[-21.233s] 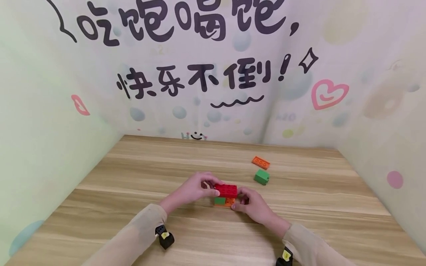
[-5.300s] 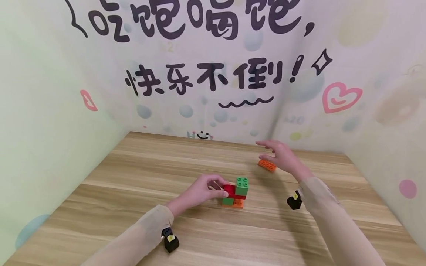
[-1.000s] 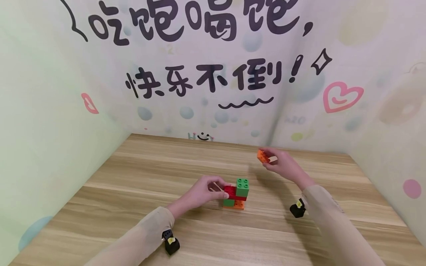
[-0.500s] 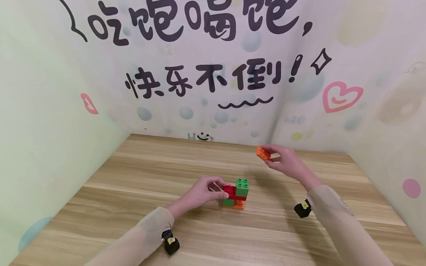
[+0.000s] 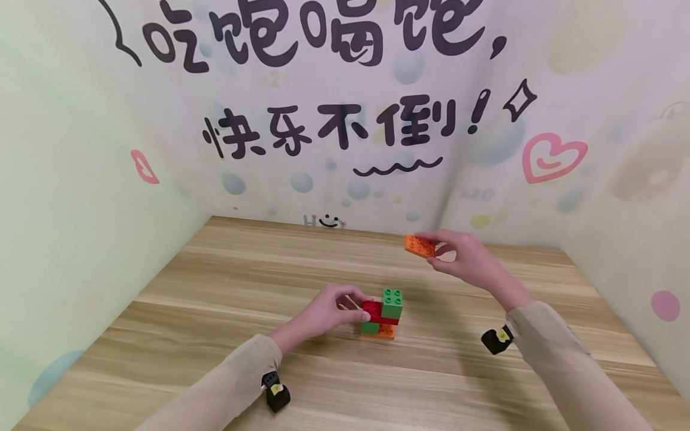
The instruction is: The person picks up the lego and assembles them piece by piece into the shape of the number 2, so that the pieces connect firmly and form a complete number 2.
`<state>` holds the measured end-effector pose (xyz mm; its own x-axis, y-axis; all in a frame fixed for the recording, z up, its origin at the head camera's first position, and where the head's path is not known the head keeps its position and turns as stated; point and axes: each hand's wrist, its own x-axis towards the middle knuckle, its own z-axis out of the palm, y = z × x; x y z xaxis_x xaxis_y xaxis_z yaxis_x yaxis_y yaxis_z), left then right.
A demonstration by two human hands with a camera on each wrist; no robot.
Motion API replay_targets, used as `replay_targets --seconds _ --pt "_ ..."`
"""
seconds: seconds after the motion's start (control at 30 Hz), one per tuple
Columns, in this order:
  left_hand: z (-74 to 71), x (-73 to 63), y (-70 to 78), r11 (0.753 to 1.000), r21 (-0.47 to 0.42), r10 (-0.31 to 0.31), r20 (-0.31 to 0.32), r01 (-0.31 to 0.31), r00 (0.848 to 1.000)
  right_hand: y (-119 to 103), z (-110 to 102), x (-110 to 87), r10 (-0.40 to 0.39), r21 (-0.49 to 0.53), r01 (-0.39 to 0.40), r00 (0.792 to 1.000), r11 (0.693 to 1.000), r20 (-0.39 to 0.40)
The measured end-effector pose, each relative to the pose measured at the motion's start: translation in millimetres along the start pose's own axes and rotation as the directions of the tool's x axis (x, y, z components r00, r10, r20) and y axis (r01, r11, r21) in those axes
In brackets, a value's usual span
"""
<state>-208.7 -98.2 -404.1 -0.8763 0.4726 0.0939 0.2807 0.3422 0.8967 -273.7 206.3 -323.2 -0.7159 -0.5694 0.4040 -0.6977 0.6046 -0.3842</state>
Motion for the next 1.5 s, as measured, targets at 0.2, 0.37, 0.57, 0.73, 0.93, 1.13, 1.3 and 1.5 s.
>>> replay_targets --seconds 0.2,0.37,0.57,0.73,0.93,1.13,1.3,1.5 --pt "0.1 0.4 0.1 1.000 0.000 0.003 0.001 -0.003 1.000 -15.0 -5.5 0.4 -0.088 -0.087 0.085 0.995 0.993 -0.035" --pt "0.6 1.4 -0.5 1.000 -0.006 0.015 0.005 -0.015 1.000 -30.6 -9.8 -0.1 -0.094 -0.087 0.091 0.995 0.992 -0.028" --pt "1.1 2.9 -1.1 1.000 -0.009 0.011 0.004 -0.011 1.000 -45.2 -13.0 -0.7 -0.100 -0.071 0.099 0.995 0.993 -0.012" --pt "1.8 4.1 -0.8 1.000 -0.004 -0.001 -0.002 0.001 1.000 -50.6 -12.8 -0.7 -0.112 -0.056 0.111 0.994 0.992 -0.009" --pt "2.4 5.0 -1.3 1.000 0.001 0.000 0.001 0.000 1.000 -54.4 -8.3 -1.3 -0.163 -0.042 0.162 0.987 0.986 -0.011" --pt "2.9 6.3 -2.1 1.000 0.004 0.019 0.008 -0.019 1.000 -59.4 -5.0 -2.3 -0.178 -0.031 0.178 0.984 0.984 -0.001" --pt "2.6 6.3 -2.0 1.000 0.004 0.029 0.016 -0.029 0.999 -60.4 -0.9 -1.9 -0.198 -0.009 0.198 0.980 0.980 0.007" --pt "2.0 6.3 -3.1 0.999 0.002 0.041 0.022 -0.041 0.999 -59.7 6.5 -4.4 -0.203 -0.010 0.203 0.979 0.979 0.023"
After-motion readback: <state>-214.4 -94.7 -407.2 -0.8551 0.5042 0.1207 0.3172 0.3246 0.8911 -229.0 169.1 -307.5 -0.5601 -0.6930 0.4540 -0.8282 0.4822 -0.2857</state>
